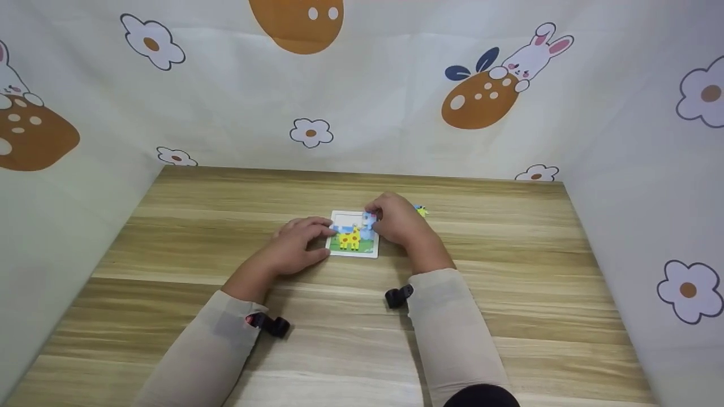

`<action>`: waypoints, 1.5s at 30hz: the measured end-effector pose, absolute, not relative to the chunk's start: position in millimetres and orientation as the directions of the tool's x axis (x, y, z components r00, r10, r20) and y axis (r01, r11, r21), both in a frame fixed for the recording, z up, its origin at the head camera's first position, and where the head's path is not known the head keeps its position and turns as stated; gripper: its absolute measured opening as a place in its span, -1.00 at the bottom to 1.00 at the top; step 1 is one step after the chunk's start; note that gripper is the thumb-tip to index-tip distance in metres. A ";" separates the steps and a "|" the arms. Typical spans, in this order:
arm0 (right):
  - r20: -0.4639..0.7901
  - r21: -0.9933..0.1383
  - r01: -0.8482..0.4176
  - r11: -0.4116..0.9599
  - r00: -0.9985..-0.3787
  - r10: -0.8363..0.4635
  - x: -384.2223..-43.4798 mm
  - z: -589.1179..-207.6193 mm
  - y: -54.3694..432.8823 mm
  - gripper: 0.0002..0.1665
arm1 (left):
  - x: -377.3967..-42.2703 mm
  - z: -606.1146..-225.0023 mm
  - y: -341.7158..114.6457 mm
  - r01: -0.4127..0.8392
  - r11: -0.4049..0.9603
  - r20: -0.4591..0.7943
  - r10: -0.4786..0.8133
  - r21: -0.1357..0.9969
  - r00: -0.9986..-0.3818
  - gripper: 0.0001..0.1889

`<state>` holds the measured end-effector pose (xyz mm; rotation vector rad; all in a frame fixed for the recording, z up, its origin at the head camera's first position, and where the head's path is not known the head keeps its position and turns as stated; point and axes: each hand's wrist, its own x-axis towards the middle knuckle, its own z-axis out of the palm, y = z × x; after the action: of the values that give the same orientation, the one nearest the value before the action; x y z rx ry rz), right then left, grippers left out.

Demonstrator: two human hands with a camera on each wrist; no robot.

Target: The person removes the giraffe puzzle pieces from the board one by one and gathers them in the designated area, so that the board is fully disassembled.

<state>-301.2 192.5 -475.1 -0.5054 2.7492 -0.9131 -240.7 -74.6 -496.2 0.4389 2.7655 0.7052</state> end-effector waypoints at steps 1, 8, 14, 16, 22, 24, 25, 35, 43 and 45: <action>-0.075 -0.607 -0.259 0.751 -0.922 -0.379 -301.7 -473.7 194.4 -0.58 | -240.3 -496.3 -74.8 0.226 0.837 -0.166 0.348 0.498 -0.923 -0.51; -0.087 -0.627 -0.192 0.755 -0.946 -0.313 -304.0 -465.1 224.2 -0.55 | -238.9 -496.9 -75.0 0.236 0.832 -0.156 0.355 0.502 -0.922 -0.51; -0.109 -0.633 -0.104 0.767 -0.969 -0.221 -301.6 -460.8 258.8 -0.56 | -238.4 -496.2 -75.5 0.233 0.834 -0.158 0.352 0.500 -0.923 -0.50; -0.108 -0.633 -0.084 0.769 -0.975 -0.196 -300.4 -460.4 271.1 -0.56 | -238.4 -496.1 -75.4 0.236 0.834 -0.157 0.354 0.499 -0.922 -0.50; -0.101 -0.634 -0.073 0.770 -0.979 -0.177 -299.4 -464.0 304.4 -0.53 | -237.6 -498.7 -76.5 0.242 0.831 -0.147 0.357 0.500 -0.922 -0.50; -0.106 -0.631 -0.066 0.773 -0.980 -0.170 -300.3 -467.3 312.3 -0.54 | -237.7 -498.9 -76.8 0.244 0.830 -0.147 0.360 0.502 -0.921 -0.51; -0.113 -0.632 -0.057 0.773 -0.980 -0.164 -301.2 -469.2 315.1 -0.54 | -237.8 -498.4 -76.8 0.244 0.830 -0.149 0.361 0.502 -0.920 -0.51; -0.173 -0.611 -0.011 0.792 -0.974 -0.147 -308.3 -480.7 324.5 -0.54 | -238.7 -497.2 -77.8 0.240 0.834 -0.154 0.357 0.497 -0.921 -0.50; -0.202 -0.599 0.014 0.801 -0.970 -0.134 -306.8 -481.7 323.8 -0.50 | -239.2 -497.0 -76.7 0.243 0.836 -0.155 0.359 0.493 -0.921 -0.50; -0.203 -0.599 0.014 0.801 -0.970 -0.136 -306.7 -481.9 323.6 -0.50 | -239.0 -497.2 -76.7 0.243 0.837 -0.154 0.358 0.490 -0.921 -0.50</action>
<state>-306.7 323.6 -481.9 -0.0947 2.7527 -0.9184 -239.0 -76.7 -497.2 0.4617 2.7771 0.6943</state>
